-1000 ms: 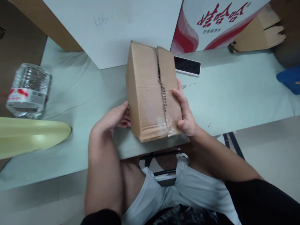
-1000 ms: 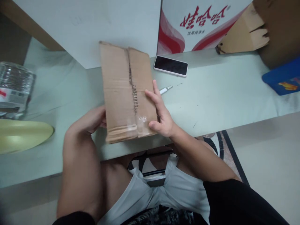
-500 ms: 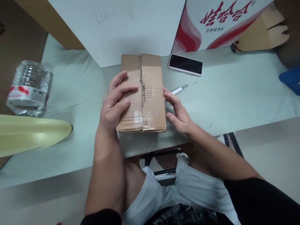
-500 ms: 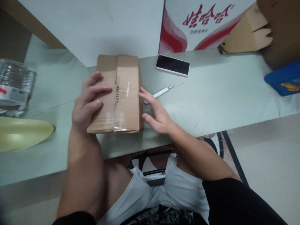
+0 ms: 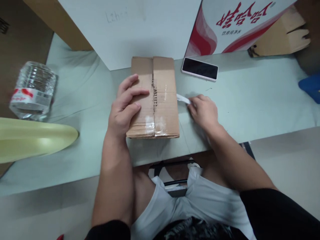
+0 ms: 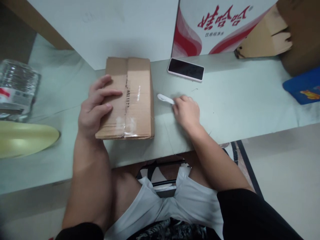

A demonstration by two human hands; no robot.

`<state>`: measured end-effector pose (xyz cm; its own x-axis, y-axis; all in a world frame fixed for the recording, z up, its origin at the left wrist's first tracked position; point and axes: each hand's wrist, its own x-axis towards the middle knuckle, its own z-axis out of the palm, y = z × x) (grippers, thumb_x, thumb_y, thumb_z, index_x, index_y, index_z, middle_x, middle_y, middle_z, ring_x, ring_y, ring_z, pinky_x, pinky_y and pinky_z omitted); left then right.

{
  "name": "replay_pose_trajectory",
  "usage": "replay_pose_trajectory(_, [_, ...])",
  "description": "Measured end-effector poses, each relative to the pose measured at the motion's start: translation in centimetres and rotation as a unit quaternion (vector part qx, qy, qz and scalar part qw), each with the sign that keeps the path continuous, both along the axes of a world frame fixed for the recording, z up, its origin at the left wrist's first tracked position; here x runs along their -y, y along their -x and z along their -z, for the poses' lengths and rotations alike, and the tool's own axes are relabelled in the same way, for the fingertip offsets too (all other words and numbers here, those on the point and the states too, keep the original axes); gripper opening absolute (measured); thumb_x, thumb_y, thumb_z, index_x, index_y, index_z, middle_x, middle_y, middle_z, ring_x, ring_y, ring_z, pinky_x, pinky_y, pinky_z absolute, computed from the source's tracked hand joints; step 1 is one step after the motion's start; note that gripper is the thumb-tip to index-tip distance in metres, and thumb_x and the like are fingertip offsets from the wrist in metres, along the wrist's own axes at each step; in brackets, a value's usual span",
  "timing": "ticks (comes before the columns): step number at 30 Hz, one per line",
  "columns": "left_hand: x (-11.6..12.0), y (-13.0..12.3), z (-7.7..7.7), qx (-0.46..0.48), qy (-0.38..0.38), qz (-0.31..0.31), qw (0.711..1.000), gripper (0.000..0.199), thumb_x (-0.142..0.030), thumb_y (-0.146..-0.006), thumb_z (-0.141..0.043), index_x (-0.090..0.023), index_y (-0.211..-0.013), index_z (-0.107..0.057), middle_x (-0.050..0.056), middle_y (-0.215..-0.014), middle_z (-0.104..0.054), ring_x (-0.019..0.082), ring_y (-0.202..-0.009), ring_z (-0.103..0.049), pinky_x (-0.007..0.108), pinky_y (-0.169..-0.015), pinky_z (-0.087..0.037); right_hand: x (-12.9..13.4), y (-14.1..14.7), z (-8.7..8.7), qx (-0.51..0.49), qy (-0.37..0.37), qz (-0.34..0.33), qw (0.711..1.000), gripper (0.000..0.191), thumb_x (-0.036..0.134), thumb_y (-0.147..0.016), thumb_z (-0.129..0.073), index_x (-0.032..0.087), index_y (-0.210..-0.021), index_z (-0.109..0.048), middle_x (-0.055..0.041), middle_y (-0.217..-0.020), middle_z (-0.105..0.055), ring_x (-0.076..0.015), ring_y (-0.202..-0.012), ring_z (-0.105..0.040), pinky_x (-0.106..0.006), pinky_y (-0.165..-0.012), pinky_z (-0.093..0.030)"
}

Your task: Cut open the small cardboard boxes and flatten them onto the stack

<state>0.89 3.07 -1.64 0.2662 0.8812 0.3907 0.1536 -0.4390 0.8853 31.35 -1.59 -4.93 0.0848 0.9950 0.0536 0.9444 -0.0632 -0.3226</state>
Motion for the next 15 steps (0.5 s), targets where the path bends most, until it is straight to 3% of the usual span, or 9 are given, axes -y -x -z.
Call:
replay_pose_trajectory(3, [0.6, -0.8, -0.6, 0.0, 0.027, -0.039, 0.999, 0.025, -0.05, -0.079, -0.081, -0.034, -0.098, -0.078, 0.003, -0.148, -0.063, 0.038, -0.151, -0.048, 0.057, -0.131, -0.039, -0.2, -0.6, -1.4, -0.095, -0.149, 0.06, 0.982, 0.027, 0.036, -0.1, -0.052, 0.02, -0.113, -0.07, -0.0133, -0.108, -0.071, -0.0286, -0.094, -0.067, -0.047, -0.083, -0.053])
replay_pose_trajectory(5, [1.1, -1.7, -0.9, 0.006, 0.033, -0.058, 0.998, 0.026, -0.047, -0.079, -0.081, -0.033, -0.1, -0.077, 0.003, -0.15, -0.062, 0.038, -0.153, -0.046, 0.057, -0.132, -0.038, 0.1, -0.1, -3.5, -0.22, -0.29, 0.057, 0.93, 0.026, 0.045, -0.104, -0.049, 0.025, -0.115, -0.062, -0.0081, -0.106, -0.072, -0.0185, -0.073, -0.064, -0.039, -0.071, -0.053])
replay_pose_trajectory(7, [1.7, -2.7, -1.0, 0.006, 0.024, -0.061, 0.998, 0.03, -0.048, -0.081, -0.08, -0.032, -0.106, -0.077, 0.004, -0.153, -0.06, 0.037, -0.154, -0.045, 0.055, -0.132, -0.038, 1.0, 1.3, -6.0, -0.353, -0.382, 0.014, 0.854, 0.024, 0.051, -0.107, -0.047, 0.03, -0.117, -0.055, -0.0031, -0.104, -0.074, -0.0115, -0.057, -0.059, -0.031, -0.055, -0.048])
replay_pose_trajectory(9, [2.2, -3.5, -0.9, -0.006, 0.008, -0.057, 0.998, 0.035, -0.053, -0.084, -0.078, -0.032, -0.113, -0.076, 0.005, -0.157, -0.057, 0.036, -0.154, -0.045, 0.053, -0.131, -0.039, 2.4, 2.9, -8.4, -0.446, -0.401, -0.032, 0.8, 0.015, 0.047, -0.107, -0.051, 0.034, -0.112, -0.057, 0.0013, -0.096, -0.074, -0.0126, -0.064, -0.066, -0.029, -0.055, -0.051])
replay_pose_trajectory(10, [2.5, -3.8, -0.7, -0.014, 0.002, -0.057, 0.998, 0.038, -0.056, -0.086, -0.077, -0.032, -0.116, -0.075, 0.005, -0.158, -0.055, 0.036, -0.155, -0.044, 0.053, -0.131, -0.039, 3.1, 3.7, -9.3, -0.474, -0.392, -0.063, 0.786, 0.013, 0.047, -0.104, -0.06, 0.035, -0.108, -0.061, 0.0025, -0.092, -0.071, -0.0133, -0.068, -0.069, -0.029, -0.056, -0.053])
replay_pose_trajectory(11, [2.7, -4.0, -0.6, -0.023, -0.002, -0.057, 0.998, 0.041, -0.059, -0.086, -0.076, -0.033, -0.118, -0.074, 0.005, -0.16, -0.053, 0.037, -0.156, -0.043, 0.053, -0.131, -0.038, 3.8, 4.3, -9.9, -0.49, -0.387, -0.085, 0.776, 0.014, 0.046, -0.099, -0.068, 0.034, -0.103, -0.063, 0.003, -0.087, -0.068, -0.0134, -0.068, -0.067, -0.029, -0.055, -0.053])
replay_pose_trajectory(13, [3.0, -4.0, -0.3, -0.043, -0.008, -0.053, 0.998, 0.048, -0.064, -0.085, -0.076, -0.035, -0.123, -0.071, 0.005, -0.165, -0.048, 0.038, -0.159, -0.038, 0.055, -0.132, -0.035, 4.9, 5.1, -10.4, -0.484, -0.36, -0.111, 0.79, 0.02, 0.046, -0.094, -0.074, 0.03, -0.09, -0.065, 0.0026, -0.08, -0.063, -0.013, -0.062, -0.062, -0.031, -0.052, -0.051])
replay_pose_trajectory(15, [3.0, -3.7, 0.0, -0.057, -0.013, -0.04, 0.997, 0.054, -0.066, -0.082, -0.079, -0.036, -0.126, -0.069, 0.004, -0.169, -0.042, 0.04, -0.161, -0.034, 0.058, -0.133, -0.033, 5.5, 5.6, -10.1, -0.426, -0.285, -0.131, 0.848, 0.031, 0.052, -0.101, -0.061, 0.027, -0.082, -0.061, 0.0, -0.078, -0.062, -0.0148, -0.062, -0.06, -0.034, -0.054, -0.052])
